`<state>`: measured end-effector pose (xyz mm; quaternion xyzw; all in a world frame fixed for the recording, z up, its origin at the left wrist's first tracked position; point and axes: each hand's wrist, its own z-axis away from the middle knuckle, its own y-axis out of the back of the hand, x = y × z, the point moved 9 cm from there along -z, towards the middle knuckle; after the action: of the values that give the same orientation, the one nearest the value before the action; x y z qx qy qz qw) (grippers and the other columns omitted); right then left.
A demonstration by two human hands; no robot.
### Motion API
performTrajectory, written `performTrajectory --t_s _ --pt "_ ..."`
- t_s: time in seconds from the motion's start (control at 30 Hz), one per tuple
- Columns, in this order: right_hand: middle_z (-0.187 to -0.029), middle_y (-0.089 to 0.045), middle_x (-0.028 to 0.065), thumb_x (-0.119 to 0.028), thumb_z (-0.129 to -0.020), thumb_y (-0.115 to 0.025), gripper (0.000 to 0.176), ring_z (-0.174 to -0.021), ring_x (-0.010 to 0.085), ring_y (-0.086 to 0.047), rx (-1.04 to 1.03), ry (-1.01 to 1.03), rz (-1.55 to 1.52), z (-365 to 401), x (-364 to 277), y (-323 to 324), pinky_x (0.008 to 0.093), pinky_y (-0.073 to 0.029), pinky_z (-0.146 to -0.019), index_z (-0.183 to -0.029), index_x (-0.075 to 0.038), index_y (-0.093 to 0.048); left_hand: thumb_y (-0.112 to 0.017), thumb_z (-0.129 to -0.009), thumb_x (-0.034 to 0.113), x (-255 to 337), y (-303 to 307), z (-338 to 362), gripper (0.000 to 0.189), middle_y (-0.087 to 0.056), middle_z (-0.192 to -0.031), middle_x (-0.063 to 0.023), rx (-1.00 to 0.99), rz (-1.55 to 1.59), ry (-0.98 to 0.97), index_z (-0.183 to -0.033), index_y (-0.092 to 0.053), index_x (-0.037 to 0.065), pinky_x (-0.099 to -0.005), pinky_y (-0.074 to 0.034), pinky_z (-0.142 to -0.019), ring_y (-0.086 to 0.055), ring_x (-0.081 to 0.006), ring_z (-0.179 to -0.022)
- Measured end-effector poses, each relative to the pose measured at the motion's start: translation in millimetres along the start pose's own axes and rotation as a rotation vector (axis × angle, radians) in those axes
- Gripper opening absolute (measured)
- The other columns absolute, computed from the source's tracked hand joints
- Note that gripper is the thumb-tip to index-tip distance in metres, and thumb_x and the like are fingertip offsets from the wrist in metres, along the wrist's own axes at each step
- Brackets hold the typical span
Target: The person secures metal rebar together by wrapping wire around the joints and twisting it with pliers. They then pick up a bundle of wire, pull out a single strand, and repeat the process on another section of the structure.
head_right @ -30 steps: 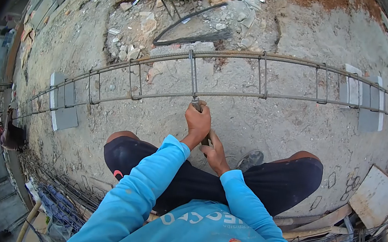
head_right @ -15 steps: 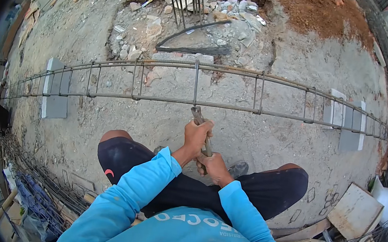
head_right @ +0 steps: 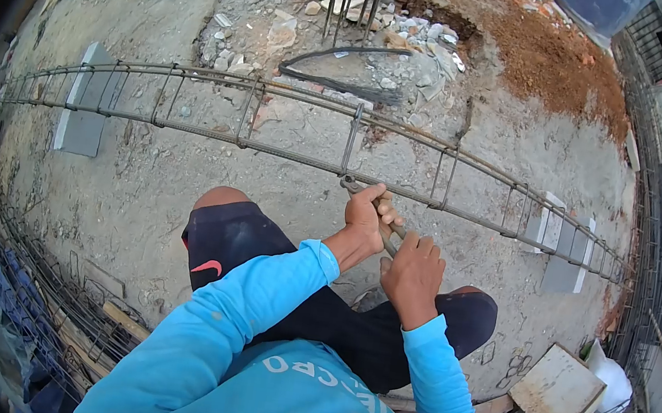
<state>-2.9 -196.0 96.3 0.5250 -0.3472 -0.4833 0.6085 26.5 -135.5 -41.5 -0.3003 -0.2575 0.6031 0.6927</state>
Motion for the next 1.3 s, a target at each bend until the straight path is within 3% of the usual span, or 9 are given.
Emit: performTrajectory --t_s 0.1,0.63,0.77,0.87,0.9,0.97,1.03,1.23,1.3 --pt "-0.086 -0.062 0.0193 -0.011 -0.077 -0.067 0.023 -0.085 0.0403 -0.064 0.168 0.014 0.198 -7.4 7.3 -6.6 0.0523 -0.050 -0.076 -0.097 -0.005 -0.057 -0.057 -0.095 0.023 -1.8 1.0 -2.0 0.022 -0.041 -0.053 -0.0010 0.049 0.026 -0.003 -0.081 -0.054 0.006 -0.0401 -0.043 -0.058 -0.041 -0.0169 -0.049" --pt "-0.092 -0.066 0.0212 -0.011 -0.078 -0.064 0.025 -0.091 0.0444 -0.064 -0.023 0.079 -0.156 -18.3 33.2 -49.2 0.0515 -0.050 -0.077 -0.102 -0.004 -0.060 -0.061 -0.090 0.017 -1.6 23.1 -8.6 0.022 -0.049 -0.059 -0.0033 0.208 -0.049 -0.123 -0.072 -0.055 0.006 -0.0383 -0.047 -0.052 -0.046 -0.0178 -0.047" --pt "-0.065 -0.058 0.0162 -0.019 -0.086 -0.069 0.021 -0.066 0.0344 -0.063 -0.209 -0.122 -0.559 -2.1 24.8 -76.6 0.0441 -0.048 -0.063 -0.089 -0.001 -0.060 -0.071 -0.086 0.020 21.7 51.2 12.6 0.022 -0.058 -0.067 -0.0069 0.236 -0.345 -0.168 -0.079 -0.058 0.003 -0.0333 -0.049 -0.049 -0.054 -0.0178 -0.051" --pt "-0.066 -0.049 0.0008 -0.030 -0.096 -0.067 0.026 -0.055 0.0120 -0.045 -0.760 -0.567 -1.407 34.5 2.9 -121.7 0.0297 -0.036 -0.048 -0.088 -0.006 -0.059 -0.073 -0.091 0.033 33.9 48.1 21.2 0.037 -0.063 -0.074 -0.0089 0.031 -0.555 -0.060 -0.101 -0.058 0.001 -0.0361 -0.054 -0.057 -0.060 -0.0172 -0.058" --pt "-0.066 -0.049 0.0008 -0.030 -0.096 -0.067 0.026 -0.055 0.0120 -0.045 -0.758 -0.568 -1.417 35.6 3.0 -123.7 0.0297 -0.036 -0.048 -0.088 -0.006 -0.059 -0.073 -0.091 0.033 38.0 46.3 20.9 0.037 -0.063 -0.074 -0.0089 0.032 -0.565 -0.059 -0.101 -0.058 0.001 -0.0361 -0.054 -0.057 -0.060 -0.0172 -0.058" --pt "-0.066 -0.050 0.0018 -0.031 -0.095 -0.067 0.029 -0.049 0.0119 -0.042 -1.169 -0.669 -2.014 55.8 -34.8 -126.0 0.0289 -0.034 -0.045 -0.088 -0.005 -0.059 -0.066 -0.097 0.030 23.7 31.7 21.8 0.035 -0.058 -0.070 -0.0059 -0.112 -0.198 0.163 -0.109 -0.059 -0.002 -0.0348 -0.051 -0.058 -0.055 -0.0143 -0.056" --pt "-0.069 -0.054 0.0041 -0.029 -0.096 -0.067 0.028 -0.050 0.0132 -0.047 -1.179 -0.652 -2.125 54.6 -38.5 -121.2 0.0295 -0.039 -0.047 -0.094 -0.002 -0.059 -0.062 -0.100 0.029 27.4 30.5 20.2 0.034 -0.054 -0.067 -0.0036 -0.181 -0.227 0.168 -0.113 -0.058 -0.003 -0.0332 -0.048 -0.056 -0.050 -0.0129 -0.053" --pt "-0.088 -0.066 0.0160 -0.035 -0.086 -0.077 0.053 -0.076 0.0274 -0.068 -0.738 -0.385 -1.132 31.2 2.2 -99.8 0.0405 -0.053 -0.067 -0.114 0.003 -0.054 -0.052 -0.105 0.025 19.8 27.0 11.7 0.032 -0.039 -0.061 0.0020 -0.006 -0.429 0.045 -0.120 -0.056 -0.003 -0.0310 -0.038 -0.050 -0.034 -0.0097 -0.049" --pt "-0.101 -0.067 0.0195 -0.034 -0.079 -0.082 0.064 -0.089 0.0323 -0.068 -0.126 0.036 -0.565 23.3 2.3 -71.1 0.0449 -0.053 -0.074 -0.119 0.006 -0.052 -0.051 -0.105 0.024 18.3 32.0 6.3 0.032 -0.038 -0.061 0.0023 0.057 -0.528 -0.010 -0.120 -0.056 -0.003 -0.0315 -0.038 -0.049 -0.034 -0.0095 -0.049"
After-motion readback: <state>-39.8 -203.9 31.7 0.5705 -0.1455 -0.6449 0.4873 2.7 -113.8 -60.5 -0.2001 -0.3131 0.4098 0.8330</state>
